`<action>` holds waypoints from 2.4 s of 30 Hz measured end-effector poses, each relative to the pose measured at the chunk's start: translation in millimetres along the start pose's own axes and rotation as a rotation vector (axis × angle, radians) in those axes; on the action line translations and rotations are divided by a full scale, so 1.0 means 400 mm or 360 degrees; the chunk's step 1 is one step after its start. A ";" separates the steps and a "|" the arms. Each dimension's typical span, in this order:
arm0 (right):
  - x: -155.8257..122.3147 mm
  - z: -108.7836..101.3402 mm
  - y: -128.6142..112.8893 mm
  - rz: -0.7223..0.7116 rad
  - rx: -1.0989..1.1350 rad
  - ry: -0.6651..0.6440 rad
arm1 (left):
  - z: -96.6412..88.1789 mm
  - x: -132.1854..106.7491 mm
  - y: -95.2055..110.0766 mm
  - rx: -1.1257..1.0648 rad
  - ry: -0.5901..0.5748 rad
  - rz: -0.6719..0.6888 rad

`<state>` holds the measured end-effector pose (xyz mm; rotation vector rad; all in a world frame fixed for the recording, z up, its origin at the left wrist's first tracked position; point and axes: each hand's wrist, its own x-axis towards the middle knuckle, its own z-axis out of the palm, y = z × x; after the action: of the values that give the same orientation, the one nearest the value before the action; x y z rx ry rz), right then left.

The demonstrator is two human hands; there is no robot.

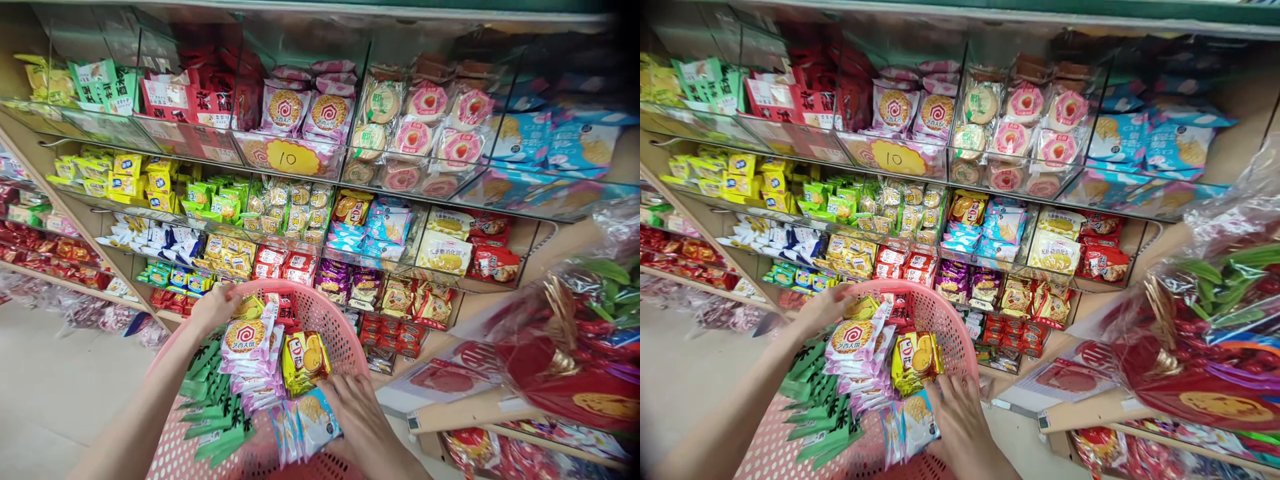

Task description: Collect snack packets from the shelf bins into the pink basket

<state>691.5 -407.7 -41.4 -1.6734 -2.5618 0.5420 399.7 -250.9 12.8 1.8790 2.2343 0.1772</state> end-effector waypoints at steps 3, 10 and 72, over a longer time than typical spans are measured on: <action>0.010 0.004 -0.004 0.0040 -0.0007 0.0052 | 0.005 0.005 -0.007 0.0004 0.0007 0.0018; 0.038 0.015 0.009 0.0088 0.0021 0.0007 | 0.033 0.043 -0.036 -0.0056 0.0000 0.0041; 0.325 -0.616 0.278 0.0054 -0.1021 0.0786 | 0.033 0.026 -0.057 -0.0132 -0.0021 -0.0003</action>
<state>788.3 -185.2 134.9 -1.6999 -2.4436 -0.6910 379.4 -245.2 -6.2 1.8301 2.1847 0.2527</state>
